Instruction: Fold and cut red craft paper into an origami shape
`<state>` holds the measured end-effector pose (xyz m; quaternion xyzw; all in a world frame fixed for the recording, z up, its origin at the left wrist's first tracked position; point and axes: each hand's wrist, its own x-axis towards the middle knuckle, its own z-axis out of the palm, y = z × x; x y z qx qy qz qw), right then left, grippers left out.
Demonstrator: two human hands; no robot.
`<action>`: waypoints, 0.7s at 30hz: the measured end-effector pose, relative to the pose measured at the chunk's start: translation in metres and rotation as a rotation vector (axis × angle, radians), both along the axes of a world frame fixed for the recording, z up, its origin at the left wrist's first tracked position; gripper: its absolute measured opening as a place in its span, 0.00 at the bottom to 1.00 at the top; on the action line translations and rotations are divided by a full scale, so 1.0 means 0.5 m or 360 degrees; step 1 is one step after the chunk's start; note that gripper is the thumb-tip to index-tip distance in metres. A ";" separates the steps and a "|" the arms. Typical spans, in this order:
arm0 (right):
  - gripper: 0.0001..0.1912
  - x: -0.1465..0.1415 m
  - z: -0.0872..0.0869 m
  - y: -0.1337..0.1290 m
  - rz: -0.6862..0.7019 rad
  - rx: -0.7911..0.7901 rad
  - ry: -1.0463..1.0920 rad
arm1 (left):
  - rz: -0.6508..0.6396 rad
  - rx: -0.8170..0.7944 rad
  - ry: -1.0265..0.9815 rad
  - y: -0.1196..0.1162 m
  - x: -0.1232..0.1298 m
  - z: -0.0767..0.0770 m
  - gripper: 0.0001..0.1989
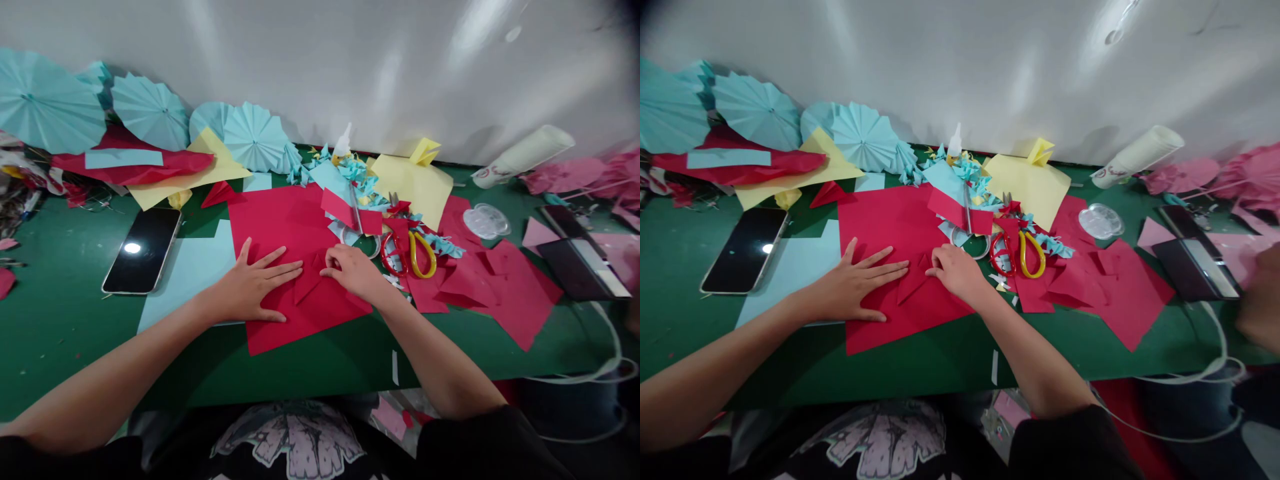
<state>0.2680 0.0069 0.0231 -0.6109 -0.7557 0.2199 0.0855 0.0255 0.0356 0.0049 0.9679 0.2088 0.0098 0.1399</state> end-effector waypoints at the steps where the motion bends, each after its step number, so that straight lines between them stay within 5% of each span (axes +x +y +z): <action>1: 0.13 0.000 0.000 0.000 0.0004 0.0005 0.0004 | 0.0023 0.0014 -0.0008 -0.002 0.002 -0.001 0.42; 10: 0.13 -0.003 0.005 -0.001 0.0009 -0.0013 0.0012 | 0.0022 0.0178 -0.0094 -0.013 0.013 -0.006 0.38; 21: 0.13 -0.001 0.002 -0.001 0.0020 -0.0006 -0.0029 | -0.0338 0.0074 -0.0161 -0.020 0.002 0.020 0.18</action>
